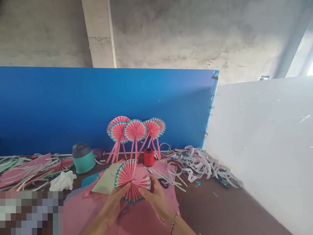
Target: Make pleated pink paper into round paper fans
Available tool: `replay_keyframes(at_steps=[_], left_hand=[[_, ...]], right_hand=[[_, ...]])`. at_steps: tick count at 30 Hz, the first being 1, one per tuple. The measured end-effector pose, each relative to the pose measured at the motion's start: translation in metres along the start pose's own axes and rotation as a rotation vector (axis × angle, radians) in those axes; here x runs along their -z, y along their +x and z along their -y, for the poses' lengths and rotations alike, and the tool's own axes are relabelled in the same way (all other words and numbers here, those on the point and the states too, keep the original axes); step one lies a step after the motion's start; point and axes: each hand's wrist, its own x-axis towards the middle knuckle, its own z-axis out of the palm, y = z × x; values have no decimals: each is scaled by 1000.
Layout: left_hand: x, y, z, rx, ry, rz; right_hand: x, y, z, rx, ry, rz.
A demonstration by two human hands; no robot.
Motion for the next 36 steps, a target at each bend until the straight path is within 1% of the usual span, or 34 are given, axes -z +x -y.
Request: replay_keyframes(at_steps=[3, 6, 10, 13, 15, 17, 20, 22, 25, 31, 36], left_hand=[[2, 4, -3, -30, -1, 88], [1, 4, -5, -66, -45, 148], [-1, 3, -7, -71, -56, 133], [1, 4, -6, -74, -51, 105], [3, 4, -6, -52, -29, 106], [4, 3, -6, -15, 2, 130], [5, 1, -6, 11, 33, 179], [6, 0, -7, 16, 40, 200], [9, 0, -10, 45, 66, 211], [17, 4, -16, 75, 142, 273], [26, 9, -17, 64, 215, 347]], right_hand=[[9, 2, -2, -13, 5, 40], [14, 5, 2, 28, -136, 35], [12, 6, 8, 114, -277, 143], [11, 6, 9, 166, -328, 222], [12, 7, 10, 150, -355, 211], [14, 9, 9, 151, -402, 152], [20, 11, 9, 260, -497, 101], [23, 11, 8, 343, -533, 108], [26, 10, 9, 401, -534, 149], [33, 13, 11, 436, -628, 349], [34, 14, 10, 352, -694, 387]])
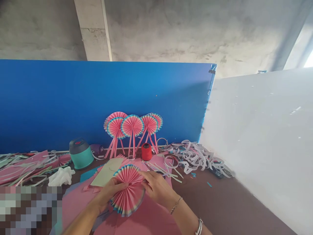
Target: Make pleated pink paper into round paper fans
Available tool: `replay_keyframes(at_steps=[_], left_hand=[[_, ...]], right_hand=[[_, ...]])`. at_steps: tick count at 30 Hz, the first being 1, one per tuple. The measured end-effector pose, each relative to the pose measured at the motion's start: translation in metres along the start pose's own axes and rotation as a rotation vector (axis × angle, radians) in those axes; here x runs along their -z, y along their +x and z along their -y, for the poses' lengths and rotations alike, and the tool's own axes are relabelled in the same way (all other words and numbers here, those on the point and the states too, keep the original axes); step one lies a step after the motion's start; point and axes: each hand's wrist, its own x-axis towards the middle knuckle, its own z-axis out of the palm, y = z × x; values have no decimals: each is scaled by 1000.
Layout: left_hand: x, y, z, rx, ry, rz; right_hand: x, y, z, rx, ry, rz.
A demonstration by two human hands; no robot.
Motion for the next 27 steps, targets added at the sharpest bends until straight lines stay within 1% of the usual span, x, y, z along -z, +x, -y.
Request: replay_keyframes(at_steps=[4, 10, 15, 18, 23, 25, 27], left_hand=[[4, -1, 0, 9, 49, 25], [2, -3, -3, 11, 73, -2], [1, -4, -5, 1, 65, 27], [2, -4, -4, 4, 79, -11], [0, -1, -2, -15, 102, -114], [-2, -1, -2, -43, 71, -153], [-6, 0, 0, -71, -9, -176]], right_hand=[[-1, -2, 3, -11, -4, 12], [-1, -1, 5, -9, -37, -29], [-3, 0, 3, 28, -56, -57], [-4, 0, 1, 54, -83, -83], [-6, 1, 3, 122, -181, -139], [-7, 2, 6, 134, -235, -165], [-8, 3, 8, 139, -273, -187]])
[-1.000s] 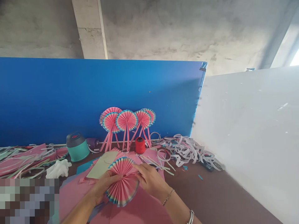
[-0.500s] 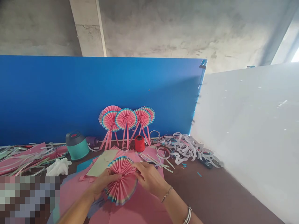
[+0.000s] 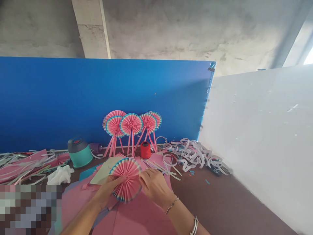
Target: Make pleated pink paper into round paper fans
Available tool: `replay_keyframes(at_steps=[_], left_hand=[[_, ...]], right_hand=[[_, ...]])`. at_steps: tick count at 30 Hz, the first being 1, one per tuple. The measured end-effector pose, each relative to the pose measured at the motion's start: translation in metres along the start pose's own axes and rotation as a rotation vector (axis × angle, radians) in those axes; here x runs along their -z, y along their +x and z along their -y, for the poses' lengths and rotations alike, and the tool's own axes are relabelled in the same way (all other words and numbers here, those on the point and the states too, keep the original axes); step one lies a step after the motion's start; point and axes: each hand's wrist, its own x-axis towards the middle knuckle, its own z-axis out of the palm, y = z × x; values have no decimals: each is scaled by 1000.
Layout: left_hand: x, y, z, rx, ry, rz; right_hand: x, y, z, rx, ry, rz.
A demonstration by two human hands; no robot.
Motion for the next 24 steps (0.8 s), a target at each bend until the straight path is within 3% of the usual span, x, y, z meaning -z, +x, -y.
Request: replay_keyframes(at_steps=[5, 9, 17, 24], left_hand=[[-7, 2, 5, -29, -134, -95], [-8, 0, 3, -30, -75, -122], [-9, -5, -6, 25, -56, -61], [-13, 2, 8, 17, -45, 8]], right_hand=[[-4, 0, 1, -23, -42, -15], [-7, -2, -1, -31, -46, 1], [-4, 1, 7, -53, -74, -1], [-9, 1, 14, -39, -88, 9]])
